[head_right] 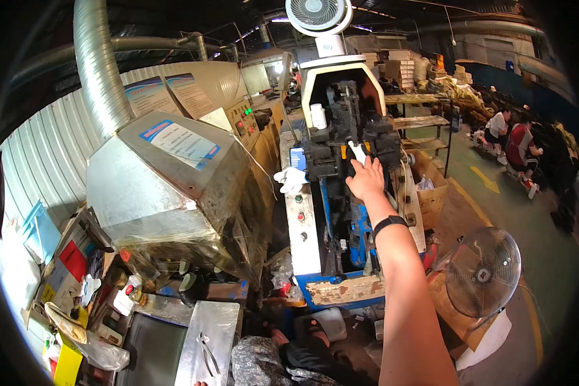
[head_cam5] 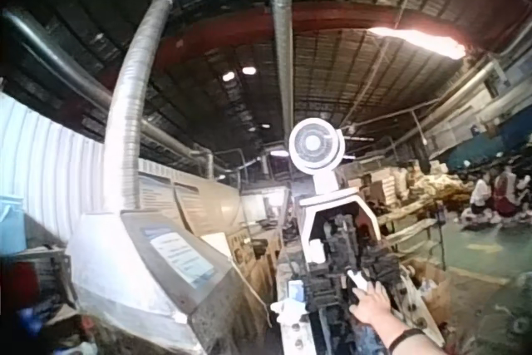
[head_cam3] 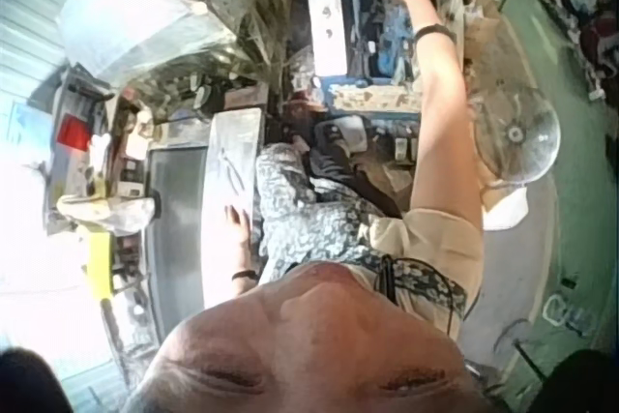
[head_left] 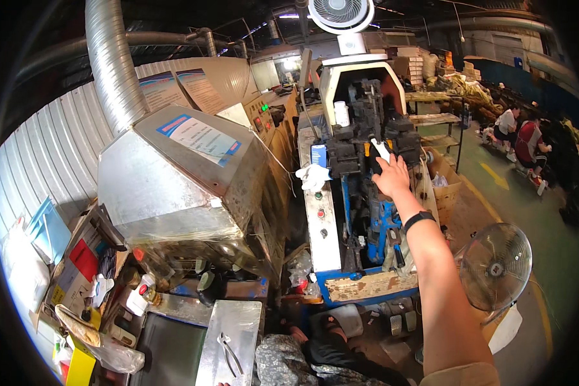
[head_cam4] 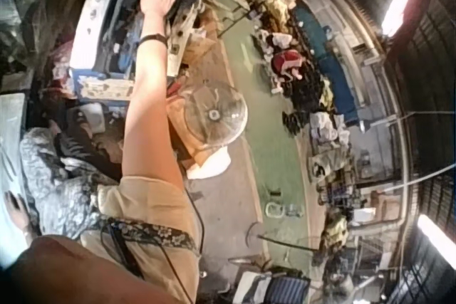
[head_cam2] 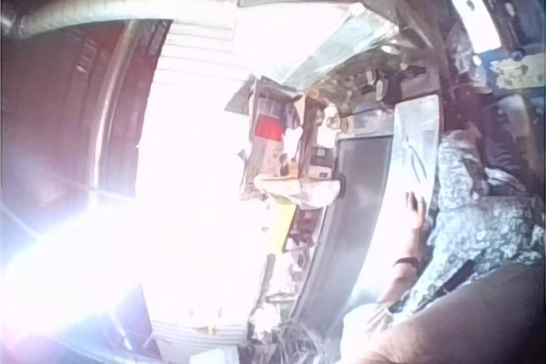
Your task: Handling shoe components on a conveyor belt and operating a lasting machine in a shoe factory.
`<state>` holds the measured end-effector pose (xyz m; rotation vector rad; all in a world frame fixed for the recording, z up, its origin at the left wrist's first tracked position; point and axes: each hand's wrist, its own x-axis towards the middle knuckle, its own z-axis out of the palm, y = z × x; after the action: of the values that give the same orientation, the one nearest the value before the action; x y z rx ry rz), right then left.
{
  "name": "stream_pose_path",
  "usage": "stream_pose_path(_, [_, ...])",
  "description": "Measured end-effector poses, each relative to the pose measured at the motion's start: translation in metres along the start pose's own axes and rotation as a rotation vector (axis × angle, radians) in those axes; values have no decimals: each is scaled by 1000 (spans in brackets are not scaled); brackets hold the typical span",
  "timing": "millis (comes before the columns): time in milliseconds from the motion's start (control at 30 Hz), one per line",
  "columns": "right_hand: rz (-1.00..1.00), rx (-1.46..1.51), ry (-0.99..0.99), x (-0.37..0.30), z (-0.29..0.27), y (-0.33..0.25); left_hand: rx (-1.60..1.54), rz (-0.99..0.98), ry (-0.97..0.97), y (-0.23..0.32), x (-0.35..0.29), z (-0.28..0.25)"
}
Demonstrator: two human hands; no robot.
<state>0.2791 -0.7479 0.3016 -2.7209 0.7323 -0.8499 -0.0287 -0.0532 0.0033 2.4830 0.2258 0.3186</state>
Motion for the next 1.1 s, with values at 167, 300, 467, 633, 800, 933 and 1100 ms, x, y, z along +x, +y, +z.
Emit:
stream_pose_path(167, [-32,-27,18,-4,2,1,-75,4,23,-26,-3,6])
stream_pose_path(300, [-2,-20,31,-6,2,0,-73,10,18,-24,1,10])
stream_pose_path(467, [72,-49,106,-10,-3,-9,28,48,-19,-29,1,8])
stream_pose_path(633, [104,-50,-3,-5,0,-8,-167,4,-3,-58,-2,23])
stream_pose_path(800, [80,-90,23,-6,0,-2,-41,41,-37,-53,-1,20])
stream_pose_path(933, [77,-131,-112,7,-24,-13,-33,42,-32,-54,-3,20])
stream_pose_path(1100, [187,-184,-429,37,-72,-37,-93,43,-11,-23,-7,10])
